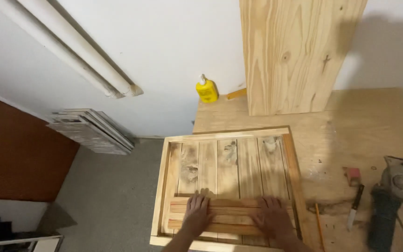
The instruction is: Aligning and positioning a wooden board within a larger wooden frame on a workbench to check for fit and alignment.
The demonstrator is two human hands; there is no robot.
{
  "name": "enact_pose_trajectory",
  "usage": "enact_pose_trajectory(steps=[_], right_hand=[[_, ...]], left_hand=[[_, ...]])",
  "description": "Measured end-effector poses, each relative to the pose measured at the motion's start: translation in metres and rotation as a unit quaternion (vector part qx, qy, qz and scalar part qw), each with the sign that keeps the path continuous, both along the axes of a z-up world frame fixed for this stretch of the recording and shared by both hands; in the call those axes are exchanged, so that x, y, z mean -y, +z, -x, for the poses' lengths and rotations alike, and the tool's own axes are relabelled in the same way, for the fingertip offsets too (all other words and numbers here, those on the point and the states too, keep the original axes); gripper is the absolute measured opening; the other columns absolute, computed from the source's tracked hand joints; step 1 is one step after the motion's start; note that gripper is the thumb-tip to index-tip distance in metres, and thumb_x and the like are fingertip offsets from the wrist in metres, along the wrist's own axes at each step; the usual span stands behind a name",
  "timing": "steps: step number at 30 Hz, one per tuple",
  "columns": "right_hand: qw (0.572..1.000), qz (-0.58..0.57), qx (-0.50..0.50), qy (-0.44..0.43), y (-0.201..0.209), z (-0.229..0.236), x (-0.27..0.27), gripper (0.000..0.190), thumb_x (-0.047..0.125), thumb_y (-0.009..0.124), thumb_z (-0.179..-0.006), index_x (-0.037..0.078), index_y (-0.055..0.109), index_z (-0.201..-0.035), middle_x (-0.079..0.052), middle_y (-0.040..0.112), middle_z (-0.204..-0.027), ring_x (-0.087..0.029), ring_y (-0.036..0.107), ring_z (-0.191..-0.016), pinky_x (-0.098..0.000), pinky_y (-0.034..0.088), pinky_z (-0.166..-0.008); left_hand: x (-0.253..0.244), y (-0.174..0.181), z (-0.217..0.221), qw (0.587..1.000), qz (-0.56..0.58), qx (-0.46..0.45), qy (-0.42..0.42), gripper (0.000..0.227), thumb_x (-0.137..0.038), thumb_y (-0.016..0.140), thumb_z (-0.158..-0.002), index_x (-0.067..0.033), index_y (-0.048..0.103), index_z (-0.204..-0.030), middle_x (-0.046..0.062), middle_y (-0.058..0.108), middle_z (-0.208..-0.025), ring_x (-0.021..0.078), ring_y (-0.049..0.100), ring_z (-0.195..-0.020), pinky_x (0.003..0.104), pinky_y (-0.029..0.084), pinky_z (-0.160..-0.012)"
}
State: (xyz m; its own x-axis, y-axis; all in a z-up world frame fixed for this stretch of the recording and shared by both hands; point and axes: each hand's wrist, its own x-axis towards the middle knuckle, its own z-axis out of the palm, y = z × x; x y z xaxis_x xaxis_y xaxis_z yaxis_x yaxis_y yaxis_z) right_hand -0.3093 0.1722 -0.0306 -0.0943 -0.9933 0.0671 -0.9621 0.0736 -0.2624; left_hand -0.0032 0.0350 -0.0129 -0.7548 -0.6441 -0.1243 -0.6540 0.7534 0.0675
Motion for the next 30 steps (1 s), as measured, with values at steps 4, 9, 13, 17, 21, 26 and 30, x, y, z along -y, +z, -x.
enact_pose_trajectory(steps=[4, 9, 13, 17, 21, 26, 30], right_hand=[[0.998, 0.052, -0.016, -0.022, -0.005, 0.014, 0.015, 0.063, 0.061, 0.072, -0.075, 0.017, 0.06, -0.118, -0.008, 0.061, -0.113, -0.033, 0.058, -0.106, -0.0508, 0.042, -0.099], [0.999, -0.013, -0.05, -0.005, -0.019, 0.007, 0.004, 0.096, 0.073, 0.062, -0.074, 0.012, 0.045, -0.147, -0.01, 0.057, -0.129, -0.034, 0.055, -0.114, -0.0531, 0.04, -0.105], [0.997, 0.071, 0.024, -0.016, 0.038, 0.007, 0.004, 0.073, 0.059, 0.059, -0.085, 0.009, 0.057, -0.138, -0.018, 0.061, -0.13, -0.035, 0.058, -0.118, -0.0492, 0.051, -0.099], [0.971, 0.204, -0.121, -0.026, 0.067, 0.01, 0.006, 0.065, 0.066, 0.057, -0.086, 0.015, 0.07, -0.124, -0.003, 0.071, -0.107, -0.024, 0.066, -0.098, -0.0374, 0.05, -0.095], [0.966, 0.205, -0.157, 0.0, 0.08, 0.012, 0.009, 0.062, 0.067, 0.055, -0.09, 0.016, 0.072, -0.121, 0.0, 0.071, -0.107, -0.018, 0.067, -0.102, -0.033, 0.048, -0.098], [0.992, 0.12, -0.028, 0.015, 0.024, 0.014, 0.006, 0.069, 0.058, 0.061, -0.086, 0.008, 0.069, -0.133, -0.011, 0.072, -0.125, -0.029, 0.067, -0.115, -0.0449, 0.049, -0.103], [0.998, -0.033, 0.057, 0.02, 0.026, 0.014, 0.003, 0.08, 0.051, 0.062, -0.088, 0.002, 0.052, -0.15, -0.019, 0.056, -0.149, -0.039, 0.047, -0.141, -0.054, 0.045, -0.11]], left_hand=[[-0.042, -0.017, 0.026, 0.931, 0.308, -0.152, 0.127, 0.067, -0.045, 0.057, -0.073, -0.0219, 0.062, -0.135, 0.006, 0.064, -0.117, 0.0277, 0.06, -0.102, 0.041, 0.046, -0.089], [-0.138, -0.023, -0.046, 0.925, 0.101, -0.174, 0.323, 0.091, -0.044, 0.082, -0.064, -0.0399, 0.051, -0.149, -0.003, 0.063, -0.133, 0.0269, 0.063, -0.114, 0.041, 0.05, -0.095], [-0.198, -0.002, -0.084, 0.881, -0.083, -0.225, 0.409, 0.048, -0.029, 0.062, -0.097, -0.0089, 0.051, -0.139, 0.01, 0.062, -0.123, 0.0294, 0.062, -0.109, 0.041, 0.051, -0.09], [-0.226, 0.009, -0.096, 0.846, -0.148, -0.175, 0.481, 0.046, -0.026, 0.067, -0.096, -0.0177, 0.052, -0.139, -0.002, 0.07, -0.115, 0.0167, 0.068, -0.1, 0.037, 0.055, -0.082], [-0.218, 0.067, -0.076, 0.94, -0.124, -0.207, 0.241, 0.035, -0.017, 0.058, -0.101, -0.0012, 0.053, -0.132, 0.016, 0.066, -0.106, 0.0333, 0.066, -0.093, 0.047, 0.054, -0.075], [-0.19, 0.082, -0.058, 0.911, -0.15, -0.254, 0.289, 0.038, -0.023, 0.059, -0.102, -0.0031, 0.054, -0.134, 0.013, 0.068, -0.102, 0.029, 0.07, -0.084, 0.042, 0.056, -0.064], [-0.137, 0.079, -0.056, 0.869, -0.175, -0.245, 0.393, 0.042, -0.032, 0.06, -0.1, -0.0126, 0.055, -0.137, 0.004, 0.072, -0.102, 0.0208, 0.073, -0.087, 0.038, 0.06, -0.072]])
